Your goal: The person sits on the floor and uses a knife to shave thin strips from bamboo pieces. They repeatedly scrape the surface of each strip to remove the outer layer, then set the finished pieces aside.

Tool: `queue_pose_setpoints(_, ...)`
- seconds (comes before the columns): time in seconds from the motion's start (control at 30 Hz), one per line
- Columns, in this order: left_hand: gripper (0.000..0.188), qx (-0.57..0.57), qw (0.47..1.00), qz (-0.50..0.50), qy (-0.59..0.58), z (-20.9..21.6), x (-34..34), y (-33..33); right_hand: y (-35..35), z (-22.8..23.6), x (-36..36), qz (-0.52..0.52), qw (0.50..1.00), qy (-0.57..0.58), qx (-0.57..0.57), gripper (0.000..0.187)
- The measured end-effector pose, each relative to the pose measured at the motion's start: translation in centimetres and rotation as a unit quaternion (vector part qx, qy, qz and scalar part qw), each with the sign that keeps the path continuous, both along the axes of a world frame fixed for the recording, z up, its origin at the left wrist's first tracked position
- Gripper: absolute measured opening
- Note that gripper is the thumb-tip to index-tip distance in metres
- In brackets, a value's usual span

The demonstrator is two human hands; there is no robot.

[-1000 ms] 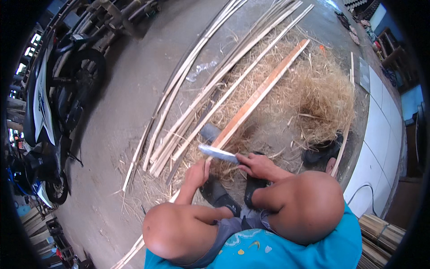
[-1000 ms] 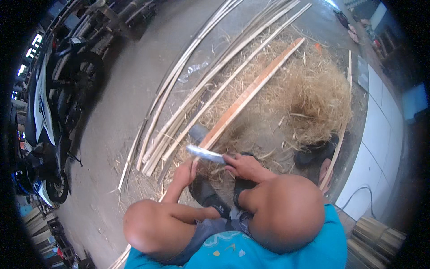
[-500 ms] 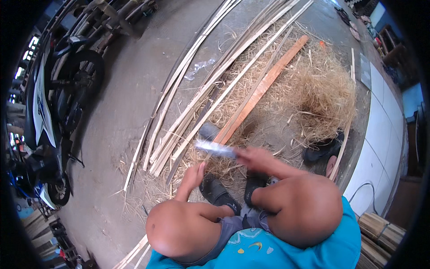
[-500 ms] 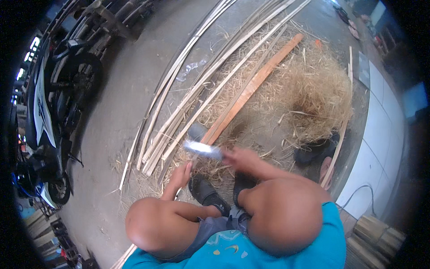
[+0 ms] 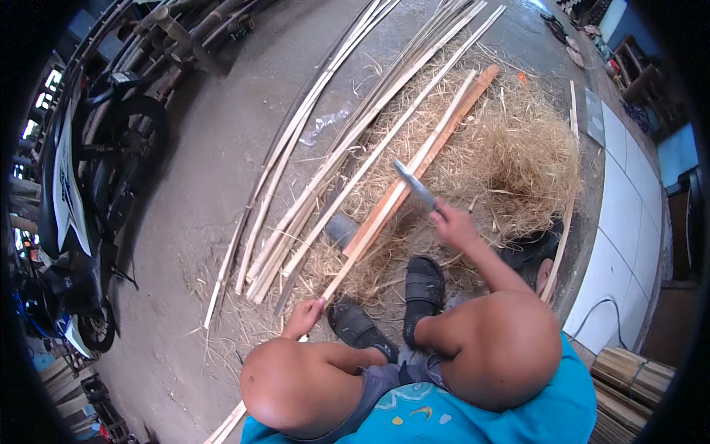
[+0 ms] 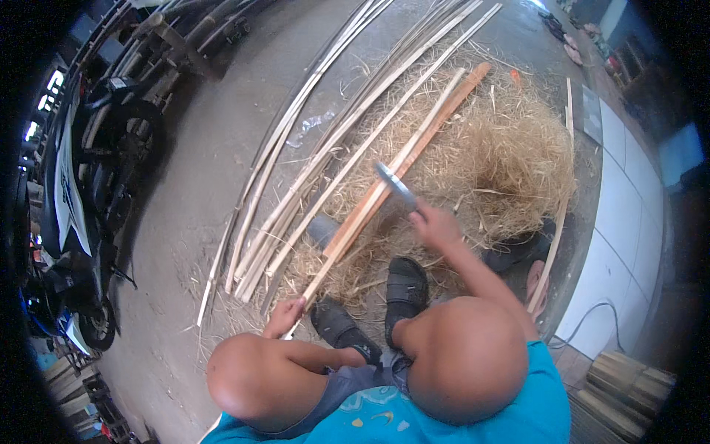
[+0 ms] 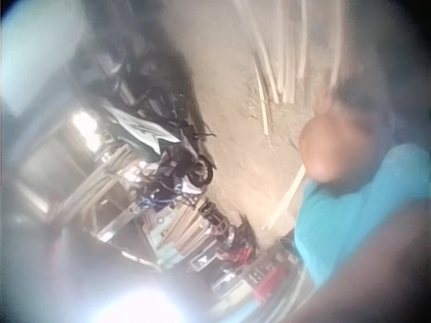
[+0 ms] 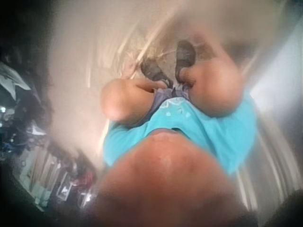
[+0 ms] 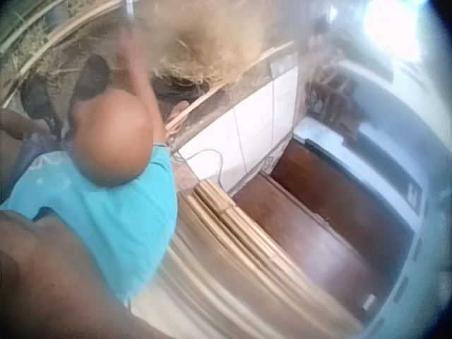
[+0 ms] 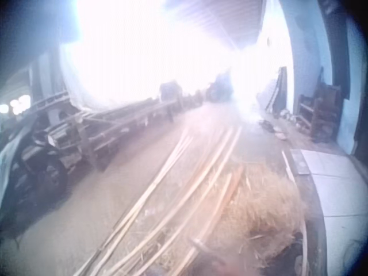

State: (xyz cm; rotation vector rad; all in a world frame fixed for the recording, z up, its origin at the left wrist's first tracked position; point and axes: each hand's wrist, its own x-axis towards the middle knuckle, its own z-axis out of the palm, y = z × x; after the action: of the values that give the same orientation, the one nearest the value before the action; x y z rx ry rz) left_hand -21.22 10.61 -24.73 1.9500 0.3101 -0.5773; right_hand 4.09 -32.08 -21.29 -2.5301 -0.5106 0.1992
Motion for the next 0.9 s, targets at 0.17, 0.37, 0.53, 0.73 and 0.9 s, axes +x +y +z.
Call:
queue_pose_setpoints(0.17, 0.044, -0.079, 0.990, 0.099, 0.064, 3.4, 4.9, -4.1, 3.3, -0.8, -3.9, 0.144, 0.986, 0.026, 0.083, 0.048)
queue_pose_setpoints(0.37, 0.042, 0.039, 0.996, 0.039, 0.065, 2.2, -0.2, 0.0, -6.6, 2.1, 5.3, -0.221, 0.971, 0.086, 0.000, 0.046)
queue_pose_setpoints(0.53, 0.040, 0.142, 0.982, 0.000, -0.128, 3.2, 3.4, -4.8, 3.0, 3.8, -2.9, -0.060, 0.991, 0.113, 0.025, 0.041)
queue_pose_setpoints(0.73, 0.032, 0.292, 0.951, -0.088, -0.058, 4.2, 2.4, -4.9, 2.5, 0.6, -3.3, 0.033, 0.994, 0.081, -0.066, 0.039)
queue_pose_setpoints(0.9, 0.042, 0.229, 0.969, -0.060, -0.071, 3.2, 0.3, -3.7, -6.1, 5.1, 6.2, -0.236, 0.971, 0.021, -0.034, 0.045)
